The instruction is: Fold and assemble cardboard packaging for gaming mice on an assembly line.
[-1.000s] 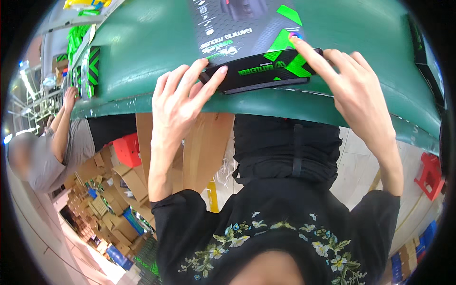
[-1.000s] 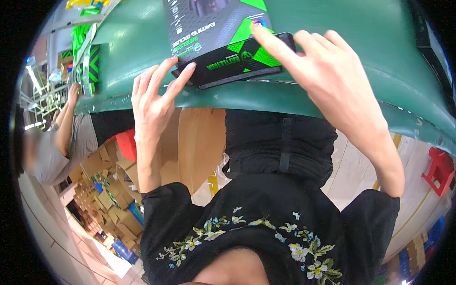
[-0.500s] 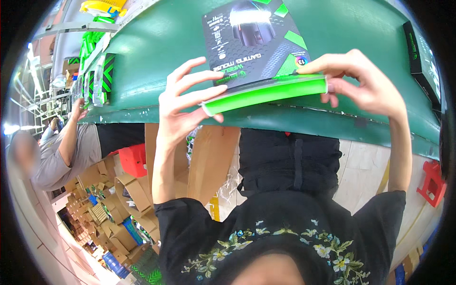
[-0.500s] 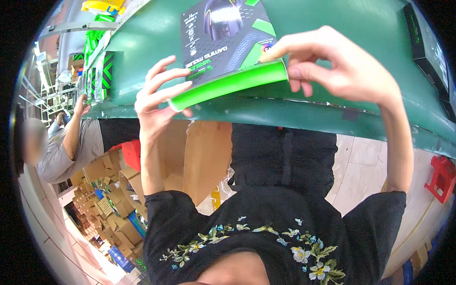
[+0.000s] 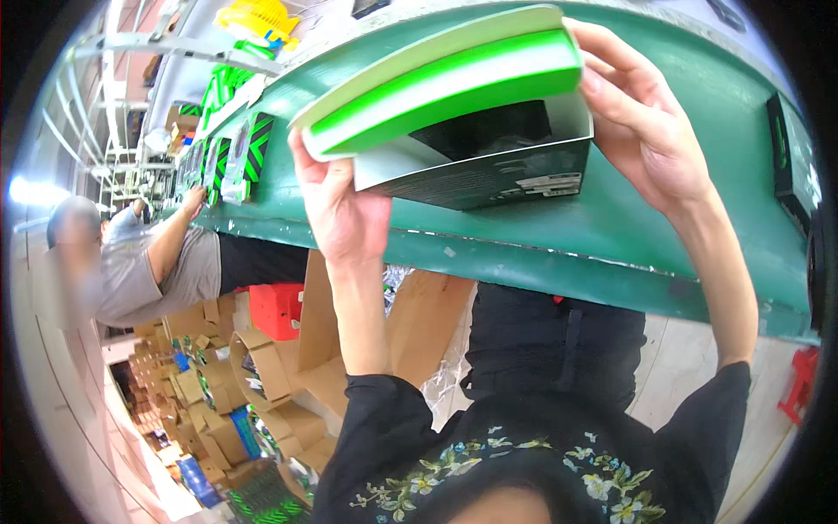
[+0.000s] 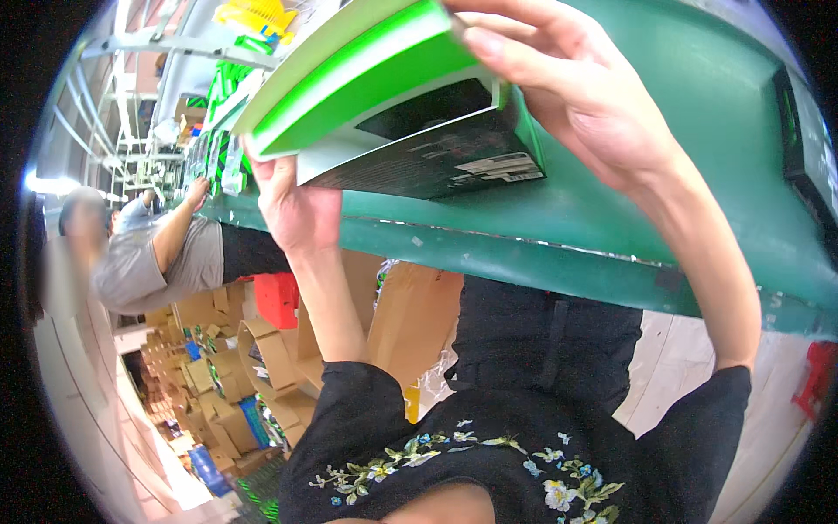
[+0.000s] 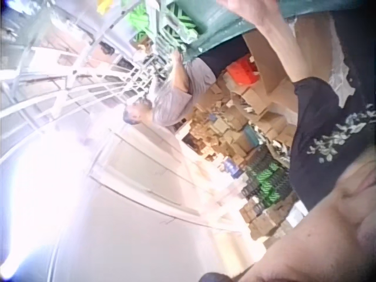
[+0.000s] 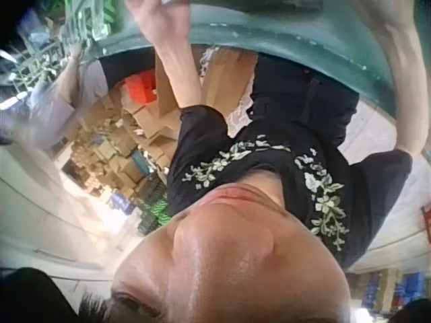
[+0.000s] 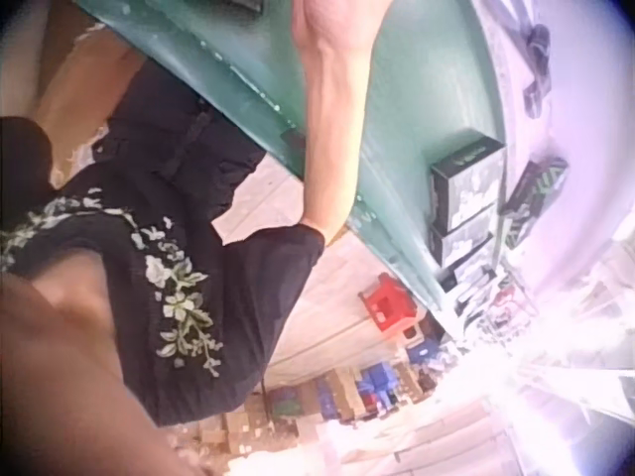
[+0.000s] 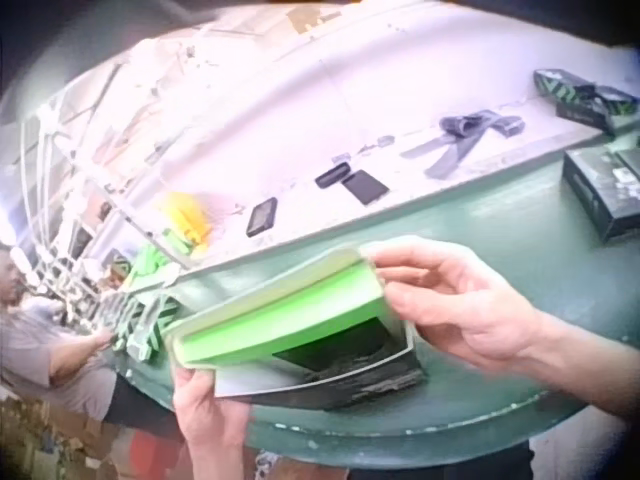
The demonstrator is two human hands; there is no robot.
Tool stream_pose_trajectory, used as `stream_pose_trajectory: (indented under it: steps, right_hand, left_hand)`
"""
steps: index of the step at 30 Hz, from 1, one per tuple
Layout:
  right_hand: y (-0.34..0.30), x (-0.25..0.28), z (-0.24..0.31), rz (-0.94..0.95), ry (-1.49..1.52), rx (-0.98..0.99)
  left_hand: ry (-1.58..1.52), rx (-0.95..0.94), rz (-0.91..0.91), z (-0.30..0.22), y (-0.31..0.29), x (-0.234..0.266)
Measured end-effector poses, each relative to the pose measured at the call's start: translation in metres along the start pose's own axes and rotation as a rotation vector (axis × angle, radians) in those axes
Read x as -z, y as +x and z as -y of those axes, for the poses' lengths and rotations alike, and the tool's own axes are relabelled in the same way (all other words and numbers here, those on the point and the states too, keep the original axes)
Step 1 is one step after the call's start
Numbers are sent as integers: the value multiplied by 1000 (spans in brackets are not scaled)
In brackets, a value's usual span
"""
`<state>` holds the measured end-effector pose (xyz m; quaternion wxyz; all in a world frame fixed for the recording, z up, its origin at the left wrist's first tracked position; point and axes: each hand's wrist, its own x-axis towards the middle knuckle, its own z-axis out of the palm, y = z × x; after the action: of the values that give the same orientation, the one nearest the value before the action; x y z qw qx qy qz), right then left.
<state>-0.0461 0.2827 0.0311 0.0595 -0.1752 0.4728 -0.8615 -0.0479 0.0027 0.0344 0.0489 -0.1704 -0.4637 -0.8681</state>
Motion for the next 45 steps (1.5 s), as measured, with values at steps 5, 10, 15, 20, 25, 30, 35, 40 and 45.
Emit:
stream_pose_trajectory:
  steps: [5, 10, 15, 20, 25, 30, 35, 40, 45]
  right_hand:
    - [11, 9, 9, 249, -220, 95]
    - [19, 24, 31, 475, -304, 180]
    - [2, -1, 68, 397, -530, 181]
    - [-11, -8, 40, 162, -684, 319]
    - [-15, -14, 37, -4, -670, 321]
    - [-16, -34, 85, 107, -890, 96]
    - [-10, -7, 52, 242, -733, 370]
    - [-21, -47, 74, 83, -1065, 177]
    - [-12, -13, 64, 172, -901, 156]
  left_hand:
    - [122, -128, 80, 0, -1, 5]
    - [227, -261, 261, 6, 11, 16]
    - [382, -248, 277, -10, 4, 20]
    - [512, -192, 457, -20, 6, 23]
    - [604, -180, 423, -19, 10, 11]
    - [573, -148, 373, -11, 5, 4]
    - [603, -230, -39, 15, -14, -49]
    - [754, -343, -150, 33, -20, -55]
    - [806, -348, 26, 23, -22, -26]
